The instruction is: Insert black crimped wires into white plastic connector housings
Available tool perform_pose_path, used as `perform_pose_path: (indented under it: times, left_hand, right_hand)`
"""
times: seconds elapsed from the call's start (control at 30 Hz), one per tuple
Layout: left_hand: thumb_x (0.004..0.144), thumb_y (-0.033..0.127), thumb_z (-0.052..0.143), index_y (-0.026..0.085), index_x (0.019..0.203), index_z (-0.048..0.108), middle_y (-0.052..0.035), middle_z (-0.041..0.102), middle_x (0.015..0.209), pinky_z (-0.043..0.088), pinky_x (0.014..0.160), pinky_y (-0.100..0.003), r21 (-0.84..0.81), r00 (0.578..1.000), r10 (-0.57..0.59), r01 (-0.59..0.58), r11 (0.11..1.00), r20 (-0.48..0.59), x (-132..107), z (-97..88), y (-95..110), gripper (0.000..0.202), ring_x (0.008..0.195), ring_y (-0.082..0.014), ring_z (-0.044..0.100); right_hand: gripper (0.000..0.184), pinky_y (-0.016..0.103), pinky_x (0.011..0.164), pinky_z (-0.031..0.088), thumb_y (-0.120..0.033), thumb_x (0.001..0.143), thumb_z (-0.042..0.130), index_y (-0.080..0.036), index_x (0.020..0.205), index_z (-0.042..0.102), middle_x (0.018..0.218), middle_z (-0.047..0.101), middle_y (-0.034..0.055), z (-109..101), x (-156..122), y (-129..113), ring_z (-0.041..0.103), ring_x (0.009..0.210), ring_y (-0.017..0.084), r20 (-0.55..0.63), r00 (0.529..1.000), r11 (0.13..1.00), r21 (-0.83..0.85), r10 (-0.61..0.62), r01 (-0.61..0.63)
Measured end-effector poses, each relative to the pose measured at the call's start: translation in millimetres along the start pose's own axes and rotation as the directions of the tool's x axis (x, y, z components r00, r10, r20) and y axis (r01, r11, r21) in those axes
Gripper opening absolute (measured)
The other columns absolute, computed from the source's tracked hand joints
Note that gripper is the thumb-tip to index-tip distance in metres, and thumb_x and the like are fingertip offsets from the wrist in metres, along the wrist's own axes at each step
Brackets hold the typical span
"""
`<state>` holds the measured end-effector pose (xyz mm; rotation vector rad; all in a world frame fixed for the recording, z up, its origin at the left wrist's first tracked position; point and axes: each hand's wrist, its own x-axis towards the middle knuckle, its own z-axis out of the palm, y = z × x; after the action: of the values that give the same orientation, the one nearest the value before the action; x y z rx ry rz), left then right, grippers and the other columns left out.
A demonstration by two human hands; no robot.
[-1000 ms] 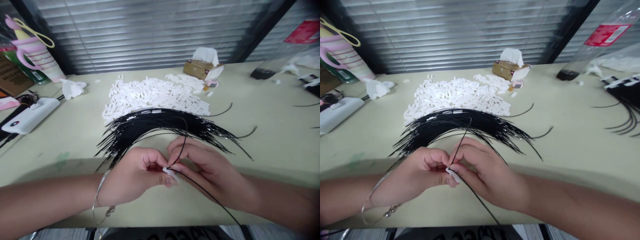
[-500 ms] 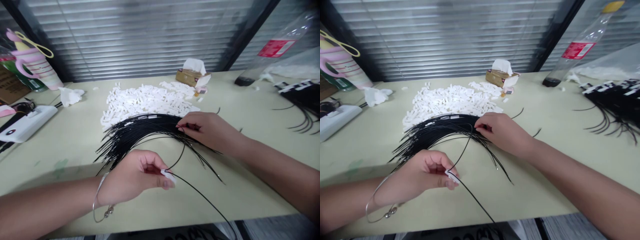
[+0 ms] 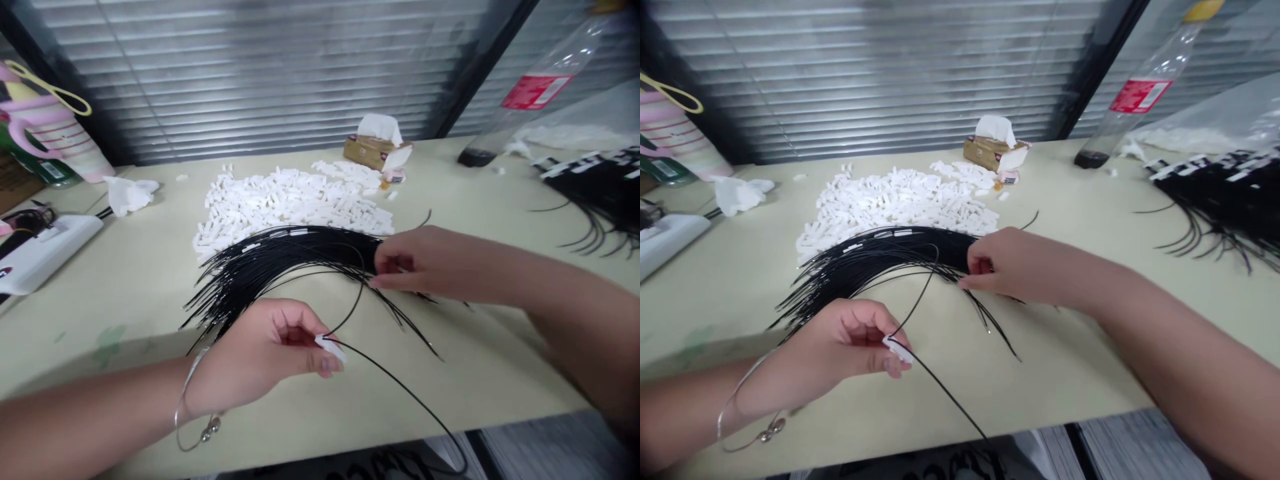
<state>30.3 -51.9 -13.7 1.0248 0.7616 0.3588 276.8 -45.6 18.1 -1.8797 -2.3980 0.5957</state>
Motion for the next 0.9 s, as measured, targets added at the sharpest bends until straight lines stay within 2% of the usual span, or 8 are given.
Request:
perform_pose_path:
  times: [0.07,0.2,0.3,0.43,0.53,0.67,0.8,0.9]
  left_hand:
    - [0.063,0.011,0.077,0.013,0.068,0.064,0.0018,0.07,0.07,0.05,0.064,-0.018,0.007,1.0,-0.014,0.014,1.0,-0.014,0.1,0.1,0.4,0.014,0.064,-0.007,0.063]
    - [0.066,0.009,0.075,0.014,0.069,0.064,0.0031,0.07,0.068,0.05,0.063,-0.016,0.015,1.0,-0.025,0.025,1.0,-0.013,-0.2,1.1,2.9,0.012,0.062,-0.006,0.063]
    - [0.066,0.012,0.076,0.014,0.069,0.065,0.0027,0.071,0.069,0.051,0.064,-0.017,0.033,0.999,-0.023,0.024,0.999,-0.024,-0.5,0.8,3.6,0.011,0.063,-0.0069,0.063]
    - [0.068,0.014,0.076,0.016,0.07,0.067,0.003,0.071,0.071,0.052,0.065,-0.016,0.078,1.0,-0.018,0.02,0.997,-0.019,-0.7,-0.6,3.0,0.01,0.065,-0.0065,0.063]
    - [0.069,0.013,0.075,0.016,0.071,0.067,0.0039,0.071,0.071,0.051,0.064,-0.015,0.073,1.0,-0.019,0.02,0.997,-0.012,-1.2,-0.5,3.1,0.009,0.065,-0.0055,0.064]
    - [0.067,0.007,0.075,0.015,0.069,0.065,0.0043,0.072,0.069,0.052,0.063,-0.013,-0.004,0.999,-0.031,0.031,1.0,-0.017,-1.5,1.7,4.6,0.012,0.064,-0.005,0.065]
    - [0.068,0.002,0.072,0.013,0.069,0.065,0.0039,0.072,0.068,0.053,0.062,-0.013,-0.054,0.999,-0.034,0.035,0.998,0.001,0.6,2.6,5.7,0.013,0.063,-0.0052,0.066]
    - [0.068,0.001,0.071,0.013,0.07,0.066,0.0044,0.072,0.067,0.052,0.063,-0.012,-0.056,0.999,-0.023,0.025,0.998,0.024,1.2,1.5,5.3,0.012,0.063,-0.0041,0.065]
  right_hand:
    - [0.021,0.023,0.041,0.032,-0.033,0.08,0.057,-0.022,0.063,0.059,0.055,0.056,-0.0018,-6.6,-7.6,7.4,0.044,0.045,0.01,0.086,0.996,0.999,0.016,-0.035,0.034]
    - [0.02,0.022,0.056,0.042,-0.01,0.08,0.049,-0.024,0.077,0.062,0.078,0.062,-0.0019,-12.2,-14.0,7.0,0.055,0.064,0.01,0.171,0.944,0.958,0.104,-0.283,0.269]
    - [0.021,0.023,0.063,0.043,-0.006,0.079,0.051,-0.024,0.076,0.063,0.085,0.059,-0.0013,-9.8,-9.7,2.6,0.056,0.072,0.011,0.227,0.9,0.928,0.122,-0.372,0.353]
    - [0.021,0.024,0.063,0.043,-0.007,0.08,0.05,-0.022,0.07,0.061,0.084,0.055,-0.0003,-6.7,-5.3,3.0,0.053,0.072,0.012,0.229,0.888,0.917,0.096,-0.399,0.388]
    - [0.021,0.027,0.068,0.043,-0.005,0.08,0.046,-0.02,0.071,0.056,0.088,0.054,0.0013,-4.8,-4.8,3.8,0.05,0.082,0.015,0.176,0.885,0.9,0.004,-0.43,0.436]
    - [0.021,0.032,0.079,0.041,-0.013,0.09,0.037,-0.019,0.077,0.053,0.088,0.057,0.0037,1.5,-3.4,-2.9,0.047,0.088,0.017,0.039,0.84,0.839,-0.049,-0.541,0.542]
    - [0.018,0.029,0.075,0.042,-0.021,0.094,0.041,-0.017,0.086,0.056,0.08,0.061,0.0032,13.7,-4.7,-17.2,0.049,0.081,0.015,-0.243,0.736,0.763,-0.03,-0.632,0.646]
    - [0.013,0.025,0.071,0.042,-0.016,0.092,0.045,-0.014,0.09,0.058,0.081,0.063,0.0042,23.2,-9.0,-26.8,0.049,0.081,0.013,-0.37,0.669,0.73,-0.038,-0.645,0.683]
